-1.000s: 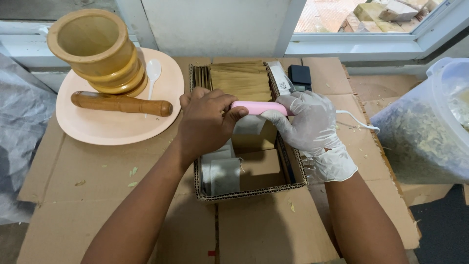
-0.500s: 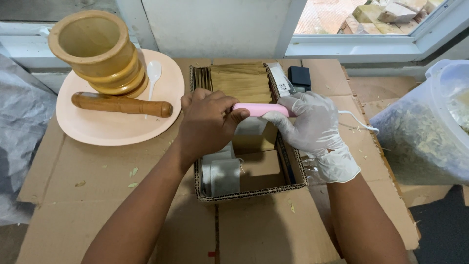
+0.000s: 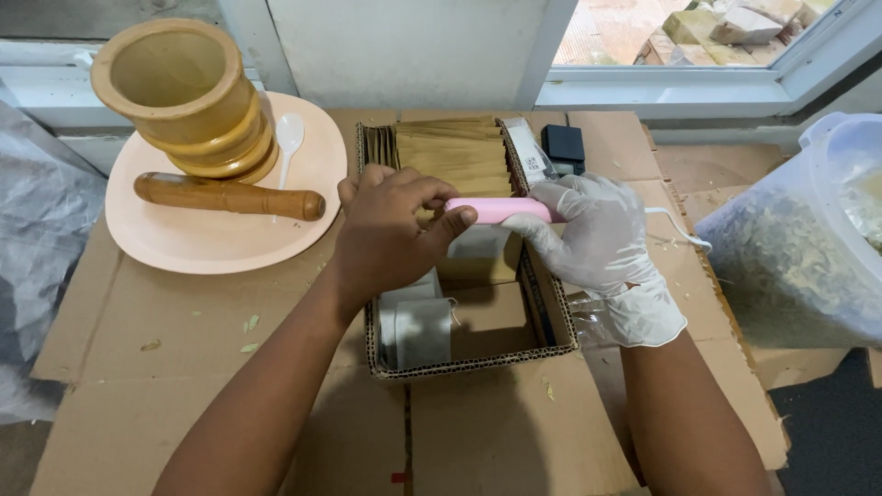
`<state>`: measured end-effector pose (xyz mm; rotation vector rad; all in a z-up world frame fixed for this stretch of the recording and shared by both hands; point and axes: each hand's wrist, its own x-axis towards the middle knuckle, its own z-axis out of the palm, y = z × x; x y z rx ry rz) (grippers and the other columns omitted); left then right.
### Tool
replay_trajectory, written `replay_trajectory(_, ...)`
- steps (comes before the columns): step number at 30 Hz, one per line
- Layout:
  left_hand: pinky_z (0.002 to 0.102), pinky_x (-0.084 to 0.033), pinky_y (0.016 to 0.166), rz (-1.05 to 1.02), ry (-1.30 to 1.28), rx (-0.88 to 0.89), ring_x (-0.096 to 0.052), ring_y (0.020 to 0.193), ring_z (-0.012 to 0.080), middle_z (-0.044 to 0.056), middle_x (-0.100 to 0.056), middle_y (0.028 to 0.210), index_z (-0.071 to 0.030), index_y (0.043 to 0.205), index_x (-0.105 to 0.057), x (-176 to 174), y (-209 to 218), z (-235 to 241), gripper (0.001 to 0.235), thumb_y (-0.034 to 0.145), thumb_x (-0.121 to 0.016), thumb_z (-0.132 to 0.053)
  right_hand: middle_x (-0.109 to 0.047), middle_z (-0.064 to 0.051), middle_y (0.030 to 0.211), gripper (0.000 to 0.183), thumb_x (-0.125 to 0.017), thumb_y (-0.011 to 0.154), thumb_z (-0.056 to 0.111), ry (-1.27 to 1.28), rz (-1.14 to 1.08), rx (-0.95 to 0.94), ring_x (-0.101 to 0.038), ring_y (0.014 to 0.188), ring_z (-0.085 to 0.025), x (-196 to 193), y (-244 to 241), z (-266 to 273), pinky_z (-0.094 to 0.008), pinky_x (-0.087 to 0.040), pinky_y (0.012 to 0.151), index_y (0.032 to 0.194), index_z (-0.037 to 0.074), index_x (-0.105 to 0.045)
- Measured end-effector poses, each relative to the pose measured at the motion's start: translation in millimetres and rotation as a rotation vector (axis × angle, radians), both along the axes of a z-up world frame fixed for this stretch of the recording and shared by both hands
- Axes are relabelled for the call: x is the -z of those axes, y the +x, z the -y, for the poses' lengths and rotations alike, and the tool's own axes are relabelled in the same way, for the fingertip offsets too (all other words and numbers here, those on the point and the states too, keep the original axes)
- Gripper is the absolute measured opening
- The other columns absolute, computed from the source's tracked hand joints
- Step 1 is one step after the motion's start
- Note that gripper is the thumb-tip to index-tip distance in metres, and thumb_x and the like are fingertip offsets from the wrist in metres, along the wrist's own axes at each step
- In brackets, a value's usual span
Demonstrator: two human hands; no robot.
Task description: Sealing small white pouches of tea or herbs using a handheld heat sealer and placing them into a cardboard box.
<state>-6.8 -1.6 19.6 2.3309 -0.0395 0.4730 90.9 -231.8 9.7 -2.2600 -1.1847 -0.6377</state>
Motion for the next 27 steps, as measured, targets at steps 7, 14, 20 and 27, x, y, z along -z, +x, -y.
replay_trajectory(7,0.043,-0.036,0.099,-0.051,0.012,-0.023,-0.050,0.108,0.0242,0.000,-0.064,0.086,-0.022,0.096,-0.075,1,0,0,0.032,0.088,-0.069,-0.052,-0.062,-0.005,0.075,0.036,-0.073,0.093,0.051,-0.013,0.032,-0.015,-0.065,0.074,-0.029,1,1,0,-0.039,-0.051,0.073,0.088,0.015,-0.071)
replay_trajectory(14,0.045,-0.029,0.099,-0.053,0.058,-0.038,-0.050,0.108,0.0219,-0.003,-0.063,0.085,-0.024,0.095,-0.074,10,5,-2,0.032,0.087,-0.068,-0.054,-0.064,-0.006,0.078,0.033,-0.074,0.092,0.048,-0.024,0.009,-0.023,-0.065,0.076,-0.029,1,2,0,-0.040,-0.051,0.074,0.091,0.015,-0.071)
replay_trajectory(20,0.045,-0.036,0.095,-0.029,0.032,-0.027,-0.052,0.107,0.0246,0.002,-0.067,0.088,-0.018,0.101,-0.074,0,0,2,0.039,0.087,-0.069,-0.054,-0.066,-0.007,0.086,0.039,-0.072,0.092,0.052,-0.036,-0.018,0.016,-0.066,0.084,-0.029,6,2,0,-0.042,-0.049,0.081,0.100,0.014,-0.072)
replay_trajectory(27,0.047,-0.037,0.094,-0.018,0.026,-0.028,-0.052,0.108,0.0252,0.001,-0.067,0.089,-0.017,0.105,-0.074,5,2,0,0.047,0.085,-0.069,-0.059,-0.065,-0.004,0.087,0.039,-0.071,0.092,0.052,-0.044,-0.023,0.046,-0.066,0.090,-0.027,10,3,3,-0.041,-0.048,0.084,0.104,0.015,-0.072)
